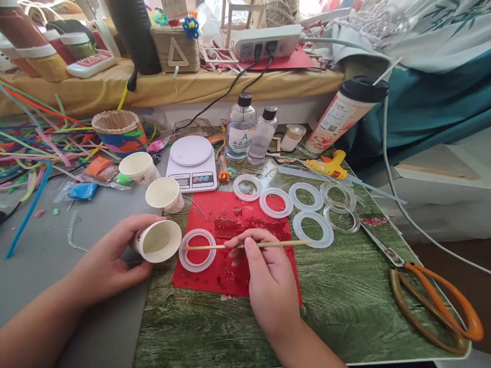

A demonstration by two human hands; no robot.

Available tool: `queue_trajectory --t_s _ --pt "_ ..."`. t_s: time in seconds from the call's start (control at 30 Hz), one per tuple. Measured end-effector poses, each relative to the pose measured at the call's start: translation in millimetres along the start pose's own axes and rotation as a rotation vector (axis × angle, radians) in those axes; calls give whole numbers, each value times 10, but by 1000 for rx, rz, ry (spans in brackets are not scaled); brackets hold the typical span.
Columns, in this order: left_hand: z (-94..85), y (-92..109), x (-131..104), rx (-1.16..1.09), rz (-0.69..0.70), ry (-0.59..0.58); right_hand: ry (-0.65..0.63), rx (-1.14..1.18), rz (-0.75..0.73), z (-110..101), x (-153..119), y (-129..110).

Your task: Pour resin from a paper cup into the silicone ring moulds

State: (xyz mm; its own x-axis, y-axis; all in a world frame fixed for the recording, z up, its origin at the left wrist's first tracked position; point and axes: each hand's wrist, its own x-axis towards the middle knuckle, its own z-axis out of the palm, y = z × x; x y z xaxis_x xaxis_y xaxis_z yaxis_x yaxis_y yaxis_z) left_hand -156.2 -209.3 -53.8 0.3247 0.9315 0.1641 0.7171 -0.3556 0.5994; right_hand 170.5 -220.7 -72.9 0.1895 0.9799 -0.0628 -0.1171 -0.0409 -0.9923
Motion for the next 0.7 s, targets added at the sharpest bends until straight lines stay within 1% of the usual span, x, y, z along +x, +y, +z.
queue_trajectory --t_s 0.13,0.23,0.37,0.43,0.53,0.7 --pt "-25 28 28 31 11 24 6 35 69 -4 63 -3" --pt "-25 -17 2 51 21 13 -3 47 98 -8 91 -11" --pt "-15 -97 -58 32 -14 -2 -79 88 218 -42 145 -33" --pt "-13 -113 -74 30 -9 -6 -111 94 264 -63 165 -54" --pt "-11 -104 -75 38 9 -9 -127 60 261 -84 167 -105" --pt "-4 -61 -48 24 -14 6 -158 -73 193 -93 121 -227"
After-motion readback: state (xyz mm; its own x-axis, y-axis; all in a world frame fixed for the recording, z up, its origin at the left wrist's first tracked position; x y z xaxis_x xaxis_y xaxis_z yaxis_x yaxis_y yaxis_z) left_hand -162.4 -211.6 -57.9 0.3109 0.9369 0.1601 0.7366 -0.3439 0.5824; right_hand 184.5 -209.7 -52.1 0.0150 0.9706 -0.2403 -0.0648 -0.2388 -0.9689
